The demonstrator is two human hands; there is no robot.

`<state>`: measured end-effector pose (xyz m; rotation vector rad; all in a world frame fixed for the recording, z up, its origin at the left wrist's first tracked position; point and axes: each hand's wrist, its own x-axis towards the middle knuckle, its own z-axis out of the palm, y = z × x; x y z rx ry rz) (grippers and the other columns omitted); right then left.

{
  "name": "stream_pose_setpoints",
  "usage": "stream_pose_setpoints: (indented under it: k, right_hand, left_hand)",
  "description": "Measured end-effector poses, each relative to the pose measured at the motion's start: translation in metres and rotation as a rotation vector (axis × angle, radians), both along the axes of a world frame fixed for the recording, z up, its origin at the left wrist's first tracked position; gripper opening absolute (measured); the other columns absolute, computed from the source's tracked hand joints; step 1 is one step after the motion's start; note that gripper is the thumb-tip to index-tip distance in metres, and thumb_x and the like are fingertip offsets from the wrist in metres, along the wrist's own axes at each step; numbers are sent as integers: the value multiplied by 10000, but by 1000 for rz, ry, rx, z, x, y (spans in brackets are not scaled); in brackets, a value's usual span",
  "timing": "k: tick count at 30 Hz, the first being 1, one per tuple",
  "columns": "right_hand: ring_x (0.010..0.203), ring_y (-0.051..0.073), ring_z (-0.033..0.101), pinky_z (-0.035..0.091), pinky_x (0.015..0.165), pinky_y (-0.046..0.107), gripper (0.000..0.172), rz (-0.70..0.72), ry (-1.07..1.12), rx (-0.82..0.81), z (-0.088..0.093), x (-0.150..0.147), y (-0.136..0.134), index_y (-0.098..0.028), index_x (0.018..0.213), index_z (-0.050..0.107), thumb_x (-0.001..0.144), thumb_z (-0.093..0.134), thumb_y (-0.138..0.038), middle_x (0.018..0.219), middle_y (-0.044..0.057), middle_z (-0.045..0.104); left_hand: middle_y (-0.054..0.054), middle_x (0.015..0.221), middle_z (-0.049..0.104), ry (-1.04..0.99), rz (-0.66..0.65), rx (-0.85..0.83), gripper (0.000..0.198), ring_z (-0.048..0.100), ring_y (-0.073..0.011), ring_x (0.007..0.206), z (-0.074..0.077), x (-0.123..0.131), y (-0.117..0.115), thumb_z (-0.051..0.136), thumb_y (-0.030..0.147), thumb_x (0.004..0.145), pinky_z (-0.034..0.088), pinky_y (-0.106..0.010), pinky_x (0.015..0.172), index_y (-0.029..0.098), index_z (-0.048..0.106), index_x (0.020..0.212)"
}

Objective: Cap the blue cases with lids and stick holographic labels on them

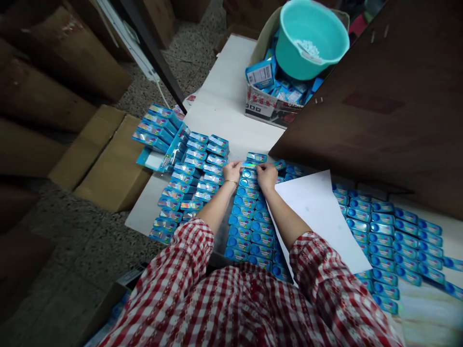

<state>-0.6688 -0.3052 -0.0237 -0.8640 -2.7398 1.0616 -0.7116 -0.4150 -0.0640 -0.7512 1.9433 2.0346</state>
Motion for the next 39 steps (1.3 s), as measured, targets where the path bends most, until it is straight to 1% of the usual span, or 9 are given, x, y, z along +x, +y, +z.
stream_pose_setpoints:
  k: [8, 15, 20, 23, 25, 28, 32, 36, 39]
  right_hand:
    - [898, 247, 516, 353, 788, 353, 263, 201, -106, 327, 1, -1, 1, -149, 954, 661, 859, 430, -233, 949, 116, 619]
    - [970, 290, 460, 281, 793, 414, 420, 663, -232, 607, 31, 17, 8, -219, 1225, 565, 866, 362, -138, 1143, 146, 564]
    - [1058, 277, 439, 247, 884, 436, 415, 647, -101, 662, 55, 39, 73, -266, 1269, 526, 870, 413, -240, 1264, 92, 527]
    - [985, 271, 479, 267, 883, 447, 285, 741, -139, 640, 59, 66, 121, -230, 1074, 646, 833, 507, -295, 1050, 94, 633]
    - [874, 241, 507, 317, 817, 410, 202, 768, -94, 635, 58, 92, 141, -195, 908, 677, 845, 495, -254, 875, 99, 648]
    - [838, 205, 518, 351, 760, 374, 285, 708, 105, 666, 56, 138, 151, -203, 809, 654, 906, 385, -213, 845, 92, 645]
    - [874, 184, 534, 377, 735, 350, 301, 668, 242, 688, 48, 191, 150, -231, 796, 627, 927, 357, -237, 895, 67, 658]
    - [881, 188, 534, 382, 743, 349, 287, 615, 239, 643, 41, 214, 155, -233, 795, 626, 918, 366, -220, 887, 70, 653]
    - [924, 203, 512, 373, 780, 357, 260, 668, 206, 587, 46, 218, 159, -223, 906, 640, 888, 387, -169, 956, 81, 638]
  left_hand:
    - [-90, 800, 702, 116, -184, -268, 245, 648, -170, 737, -22, -5, -1, 663, 205, 694, 512, -276, 712, 83, 699, 903]
    - [-47, 915, 716, 228, -436, -426, 321, 632, -202, 943, -18, -5, -10, 526, 33, 671, 468, -300, 903, 167, 735, 874]
    - [-67, 1048, 679, 287, -383, -473, 388, 596, -206, 1027, 5, 8, -14, 471, 17, 675, 418, -312, 975, 151, 717, 943]
    - [-66, 1051, 674, 401, -404, -398, 312, 594, -189, 1009, 31, 30, 4, 489, 97, 753, 425, -287, 943, 168, 708, 964]
    - [-51, 939, 698, 425, -575, -292, 197, 608, -191, 947, 48, 48, 23, 561, 201, 764, 443, -275, 893, 180, 723, 875]
    - [-28, 719, 682, 283, -915, -135, 179, 616, -179, 762, 63, 72, 48, 680, 347, 681, 472, -259, 752, 183, 721, 739]
    - [-25, 693, 656, 109, -1158, -19, 255, 573, -136, 628, 65, 93, 67, 775, 299, 543, 452, -235, 619, 156, 709, 744]
    - [-15, 724, 654, 142, -1198, -15, 254, 565, -132, 634, 59, 111, 80, 759, 271, 559, 442, -224, 600, 149, 697, 773]
    - [1, 662, 632, 133, -1099, -8, 157, 558, -127, 614, 56, 120, 87, 726, 234, 587, 436, -219, 585, 142, 663, 698]
